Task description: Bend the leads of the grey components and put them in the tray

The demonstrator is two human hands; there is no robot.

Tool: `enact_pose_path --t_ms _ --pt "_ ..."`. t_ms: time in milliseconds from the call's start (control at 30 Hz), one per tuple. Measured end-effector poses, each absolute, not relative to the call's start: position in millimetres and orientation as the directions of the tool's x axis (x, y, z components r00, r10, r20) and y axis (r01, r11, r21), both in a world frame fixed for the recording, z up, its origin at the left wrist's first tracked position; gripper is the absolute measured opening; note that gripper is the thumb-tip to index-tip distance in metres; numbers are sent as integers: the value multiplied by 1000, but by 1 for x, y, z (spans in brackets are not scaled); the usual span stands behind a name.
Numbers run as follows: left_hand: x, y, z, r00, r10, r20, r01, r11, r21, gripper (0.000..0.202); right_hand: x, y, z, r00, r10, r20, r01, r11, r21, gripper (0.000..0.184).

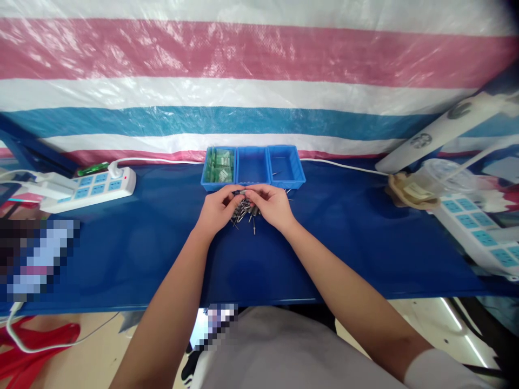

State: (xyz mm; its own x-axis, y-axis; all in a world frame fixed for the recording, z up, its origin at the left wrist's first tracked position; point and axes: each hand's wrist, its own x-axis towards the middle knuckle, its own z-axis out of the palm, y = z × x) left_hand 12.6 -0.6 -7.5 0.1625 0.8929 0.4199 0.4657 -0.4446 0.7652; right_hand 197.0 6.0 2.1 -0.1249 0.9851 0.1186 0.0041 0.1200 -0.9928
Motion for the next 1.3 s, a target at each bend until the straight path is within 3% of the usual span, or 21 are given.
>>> enact_pose_path --t_ms 433,733,1000,1300 --pt "9 -2 -2 206 905 371 474 -424 772 33 195 0 5 -129 974 184 72 194 -978 27" --pt "13 -2 -6 138 884 446 429 -459 778 24 197 4 3 -114 981 154 62 162 -985 29" --pt "11 -1 -1 170 900 402 478 -432 764 26 195 0 4 -118 968 223 146 239 -960 28" --pt "12 -2 -5 135 911 388 462 -405 789 31 197 4 4 -116 981 153 49 160 -986 31"
